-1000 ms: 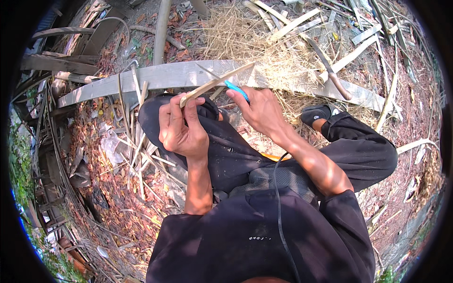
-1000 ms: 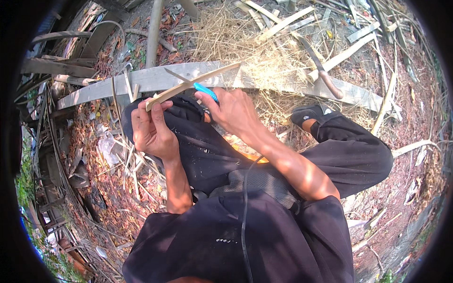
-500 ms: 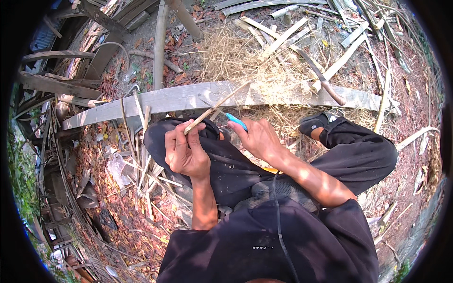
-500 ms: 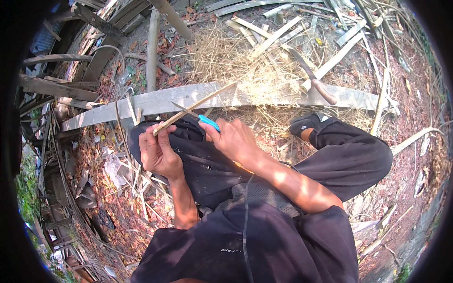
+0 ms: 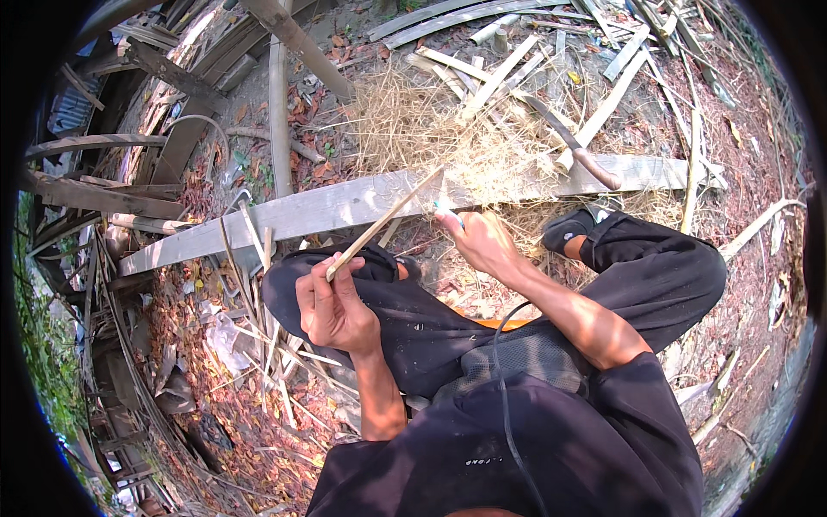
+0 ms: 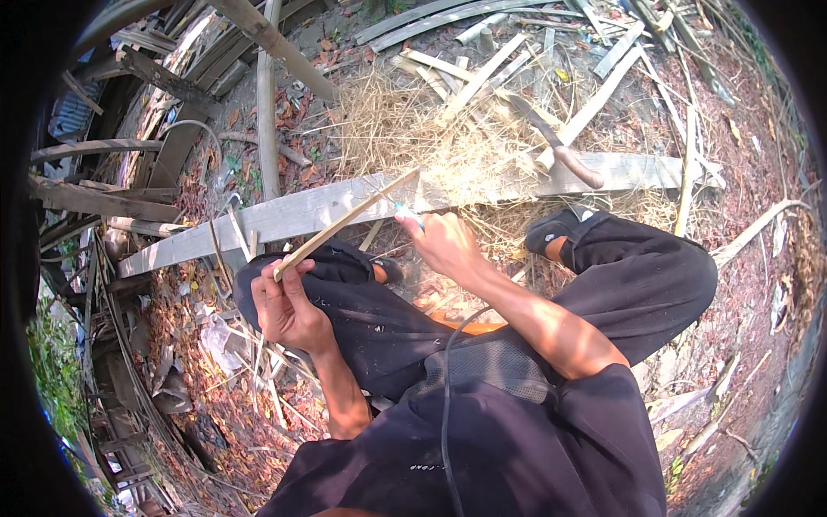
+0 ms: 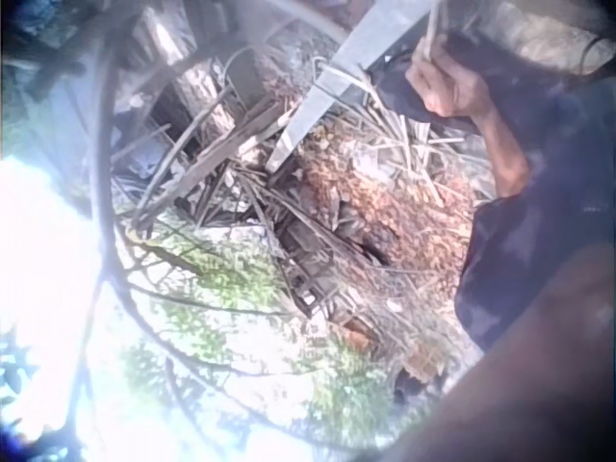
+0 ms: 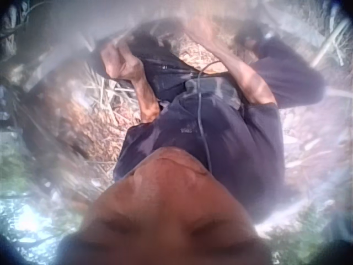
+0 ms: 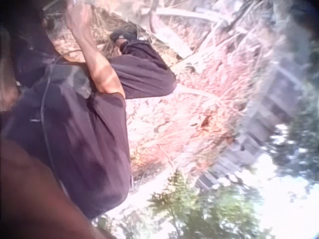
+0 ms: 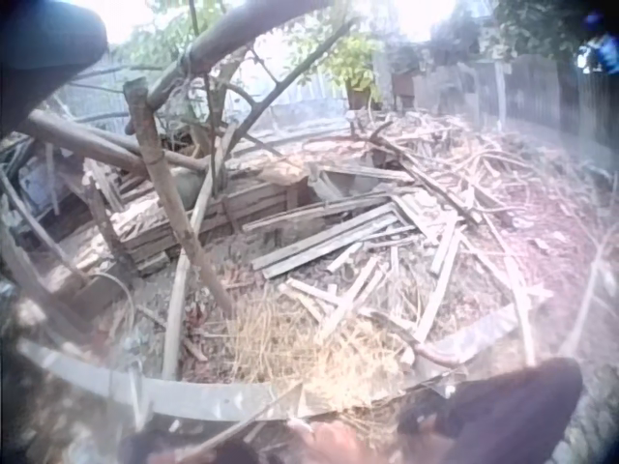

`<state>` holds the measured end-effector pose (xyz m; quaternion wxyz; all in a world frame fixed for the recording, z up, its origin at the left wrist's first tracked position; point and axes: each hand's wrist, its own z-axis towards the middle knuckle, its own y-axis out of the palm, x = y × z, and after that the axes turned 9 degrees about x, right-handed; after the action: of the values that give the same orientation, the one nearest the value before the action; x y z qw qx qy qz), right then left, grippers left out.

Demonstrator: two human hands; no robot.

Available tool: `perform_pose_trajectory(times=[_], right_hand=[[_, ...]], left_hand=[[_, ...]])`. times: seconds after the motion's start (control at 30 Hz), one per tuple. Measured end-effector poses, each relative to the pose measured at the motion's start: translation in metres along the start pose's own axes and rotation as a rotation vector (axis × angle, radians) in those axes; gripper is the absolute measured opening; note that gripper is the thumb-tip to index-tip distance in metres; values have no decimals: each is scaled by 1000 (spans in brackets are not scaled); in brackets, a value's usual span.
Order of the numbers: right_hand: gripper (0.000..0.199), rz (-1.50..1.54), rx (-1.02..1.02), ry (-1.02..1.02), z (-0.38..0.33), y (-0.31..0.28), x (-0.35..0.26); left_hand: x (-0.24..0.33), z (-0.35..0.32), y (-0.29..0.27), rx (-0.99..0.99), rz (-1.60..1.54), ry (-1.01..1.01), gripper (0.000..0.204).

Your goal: The person sits cross-legged on the ground and uses a small knife to shave thin strips from a piece of wood held in their left hand. They repeatedly scrape the blade along the wood's surface, creating fine shavings that fall onto the ground.

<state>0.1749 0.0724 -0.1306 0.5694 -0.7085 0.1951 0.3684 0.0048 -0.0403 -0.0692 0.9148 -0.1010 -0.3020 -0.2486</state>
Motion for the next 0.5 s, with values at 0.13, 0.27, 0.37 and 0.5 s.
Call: perform_pose_trajectory(times=[0.13,0.27,0.37,0.5], right_hand=[[66,243,14,-145,-24,-7,-43],[61,-95,-32,47,12,25,40],[55,-98,-66,71,22,27,60],[51,11,64,-23,-1,22,26]], left_hand=[[-2,0,5,15,-41,-25,26],[1,4,8,15,-27,-58,23],[4,3,3,-5,-9,-60,18],[0,3,10,-65,49,-123,17]])
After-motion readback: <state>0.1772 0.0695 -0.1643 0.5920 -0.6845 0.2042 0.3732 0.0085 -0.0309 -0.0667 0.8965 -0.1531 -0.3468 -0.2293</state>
